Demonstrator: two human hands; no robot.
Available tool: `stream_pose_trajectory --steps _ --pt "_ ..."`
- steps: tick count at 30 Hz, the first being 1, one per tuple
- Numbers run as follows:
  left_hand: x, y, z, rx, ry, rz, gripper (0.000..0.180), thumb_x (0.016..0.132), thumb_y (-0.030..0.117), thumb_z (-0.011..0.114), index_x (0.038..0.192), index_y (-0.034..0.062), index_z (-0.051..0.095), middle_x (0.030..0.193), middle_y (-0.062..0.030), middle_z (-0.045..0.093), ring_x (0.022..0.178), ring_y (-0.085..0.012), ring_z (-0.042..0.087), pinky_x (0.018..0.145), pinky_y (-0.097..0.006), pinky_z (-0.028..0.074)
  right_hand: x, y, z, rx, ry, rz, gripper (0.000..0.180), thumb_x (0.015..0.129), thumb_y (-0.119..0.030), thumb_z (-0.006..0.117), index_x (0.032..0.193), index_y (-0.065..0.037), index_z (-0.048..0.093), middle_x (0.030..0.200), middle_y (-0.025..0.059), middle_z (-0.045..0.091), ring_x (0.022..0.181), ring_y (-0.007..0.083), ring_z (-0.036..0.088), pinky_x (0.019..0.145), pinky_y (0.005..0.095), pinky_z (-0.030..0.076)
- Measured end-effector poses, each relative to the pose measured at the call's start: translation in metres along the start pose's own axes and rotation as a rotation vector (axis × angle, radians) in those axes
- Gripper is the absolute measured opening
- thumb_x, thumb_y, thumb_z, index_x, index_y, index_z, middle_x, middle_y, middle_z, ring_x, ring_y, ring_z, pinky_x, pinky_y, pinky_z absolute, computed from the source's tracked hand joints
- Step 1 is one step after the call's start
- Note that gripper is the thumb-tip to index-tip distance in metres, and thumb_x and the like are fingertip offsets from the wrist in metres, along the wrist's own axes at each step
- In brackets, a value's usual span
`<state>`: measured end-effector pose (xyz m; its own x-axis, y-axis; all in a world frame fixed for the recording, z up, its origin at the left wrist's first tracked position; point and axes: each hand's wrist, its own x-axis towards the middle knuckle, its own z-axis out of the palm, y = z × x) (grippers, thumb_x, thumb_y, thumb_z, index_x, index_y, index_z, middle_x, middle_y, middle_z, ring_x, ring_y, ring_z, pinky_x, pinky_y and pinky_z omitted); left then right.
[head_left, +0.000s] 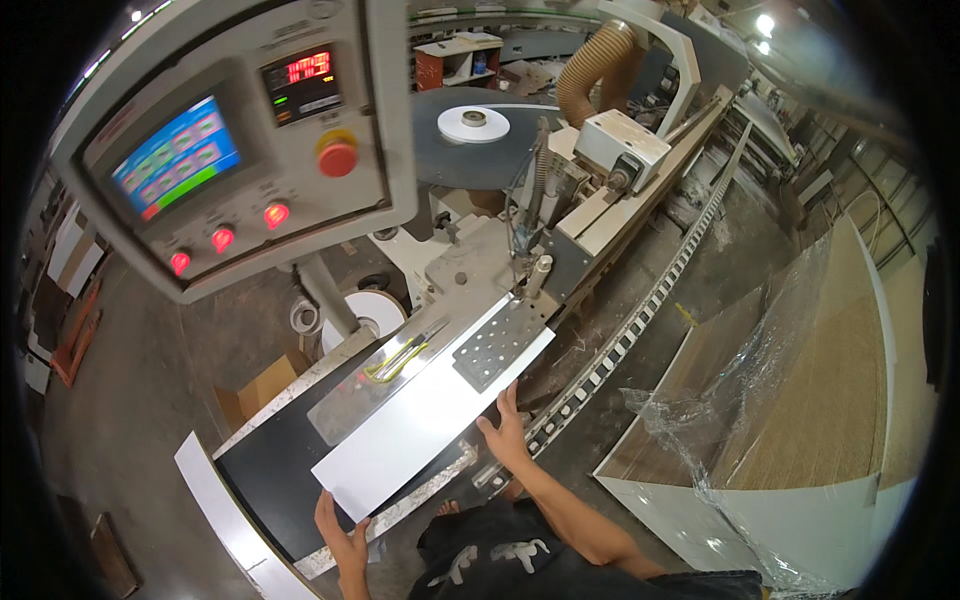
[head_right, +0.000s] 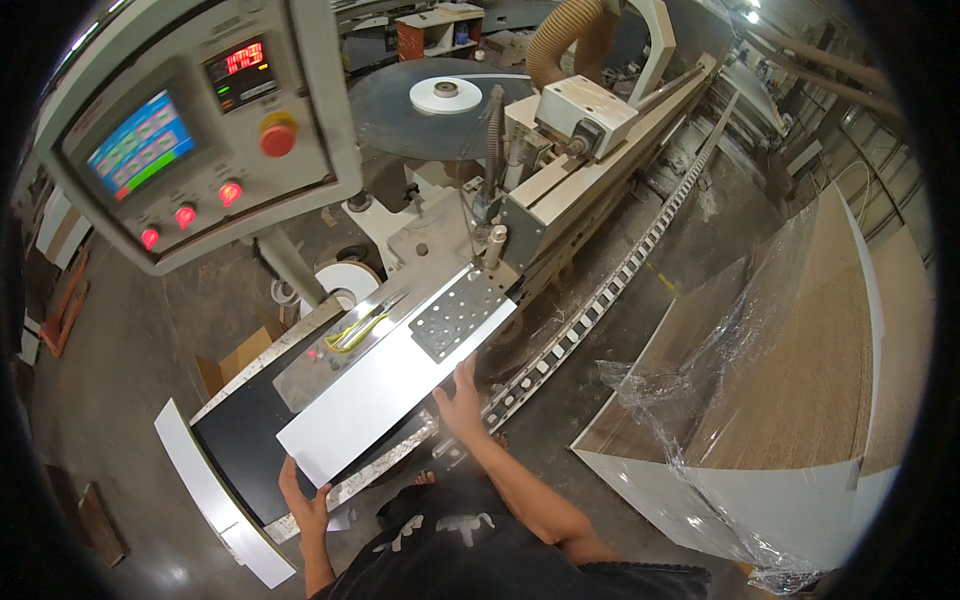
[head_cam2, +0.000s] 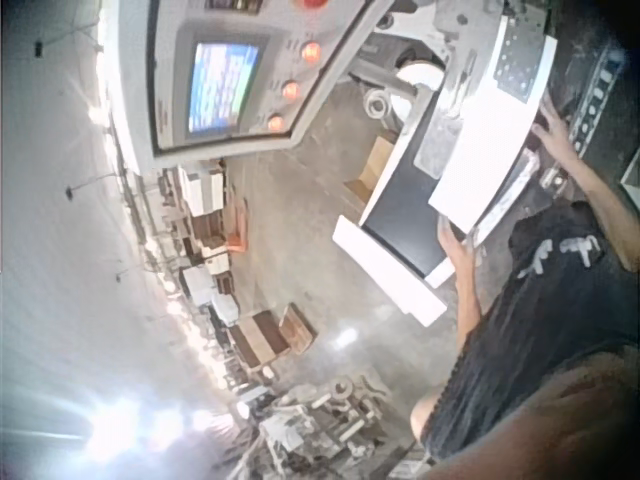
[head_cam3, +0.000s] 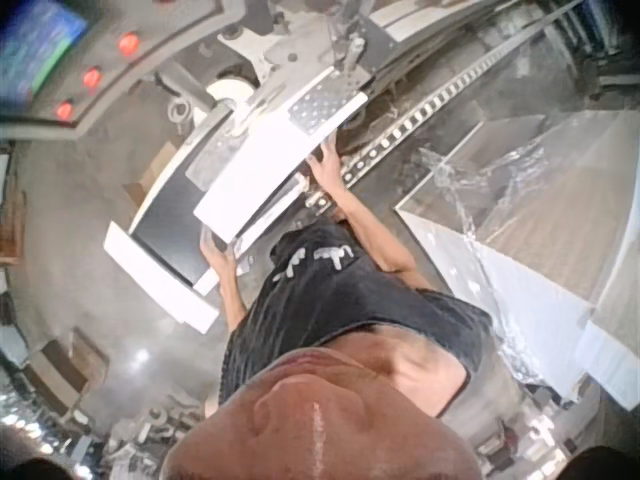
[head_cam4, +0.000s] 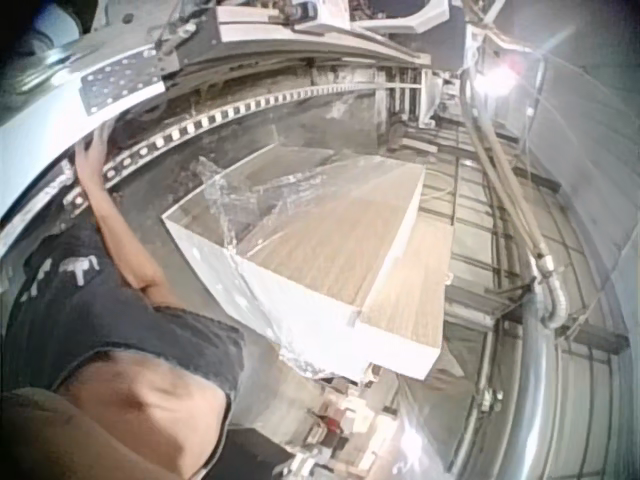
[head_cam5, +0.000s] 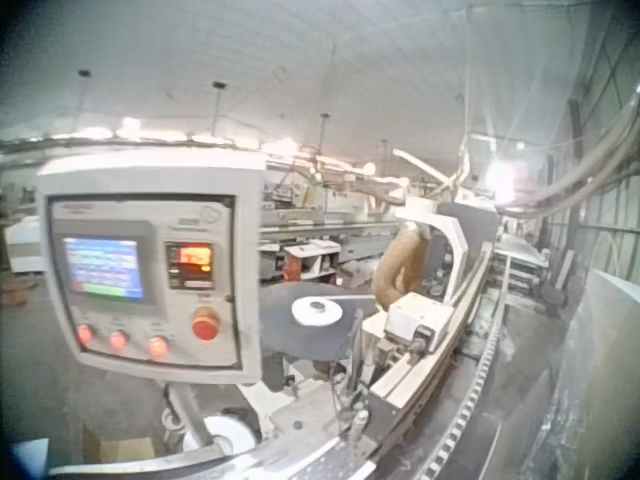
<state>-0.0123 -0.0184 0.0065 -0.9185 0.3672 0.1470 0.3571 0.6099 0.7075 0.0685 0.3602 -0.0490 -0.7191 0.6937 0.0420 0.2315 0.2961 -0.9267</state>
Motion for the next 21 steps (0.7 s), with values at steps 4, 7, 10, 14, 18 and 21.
stream_pose_trajectory --steps 4,7,10,14,18,21 --pt "0.008 0.035 0.028 0.044 0.001 -0.025 0.088 0.072 0.001 0.081 0.153 0.0008 0.045 0.154 -0.0225 0.047 0.142 -0.041 0.043 0.12 -0.047 0.031 0.03 0.004 -0.031 0.002 0.027 -0.016 0.083 0.094 -0.007 0.068 0.158 0.014 0.019 0.171 0.0321 0.001 0.16 0.0418 0.012 0.127 0.0393 0.02" --pt "0.021 0.06 0.049 0.058 0.014 0.055 0.077 0.073 0.002 0.081 0.145 0.0018 0.052 0.15 -0.0213 0.052 0.139 -0.0412 0.045 0.117 -0.049 0.033 0.052 0.004 -0.051 0.034 0.042 0.015 0.084 0.094 -0.009 0.07 0.158 0.014 0.021 0.171 0.0325 0.001 0.159 0.0431 0.015 0.127 0.0397 0.022" --pt "0.036 0.076 0.075 0.129 0.014 0.148 0.065 0.074 0.013 0.083 0.133 0.0034 0.057 0.145 -0.0215 0.056 0.132 -0.0426 0.049 0.115 -0.05 0.032 0.081 0.028 -0.068 0.09 0.026 0.074 0.087 0.096 -0.015 0.071 0.156 0.019 0.019 0.171 0.0316 -0.003 0.159 0.0443 0.011 0.128 0.0427 0.02" --pt "0.058 0.087 0.113 0.122 0.026 0.2 0.05 0.073 0.023 0.085 0.114 0.0069 0.062 0.144 -0.0223 0.057 0.129 -0.0413 0.053 0.118 -0.058 0.025 0.12 0.036 -0.124 0.236 -0.108 0.162 0.091 0.097 -0.028 0.075 0.163 0.005 0.022 0.174 0.0228 -0.004 0.161 0.039 0.007 0.129 0.0453 0.02" --pt "0.084 0.104 0.144 0.116 -0.023 0.321 0.032 0.074 0.025 0.086 0.089 0.0077 0.063 0.139 -0.0241 0.055 0.12 -0.0437 0.049 0.11 -0.061 0.029 0.13 0.023 -0.192 0.015 -0.008 0.123 0.087 0.099 -0.039 0.072 0.162 0.003 0.029 0.174 0.0183 0.016 0.159 0.0292 0.021 0.126 0.0415 0.029" --pt "0.097 0.121 0.177 0.061 -0.02 0.328 0.031 0.075 0.019 0.087 0.085 0.0055 0.061 0.135 -0.0264 0.055 0.114 -0.0437 0.049 0.101 -0.061 0.035 0.079 0.026 -0.22 0.085 0.213 0.02 0.081 0.098 -0.039 0.074 0.159 0.0 0.037 0.165 0.0205 0.039 0.152 0.0283 0.038 0.122 0.0413 0.035"
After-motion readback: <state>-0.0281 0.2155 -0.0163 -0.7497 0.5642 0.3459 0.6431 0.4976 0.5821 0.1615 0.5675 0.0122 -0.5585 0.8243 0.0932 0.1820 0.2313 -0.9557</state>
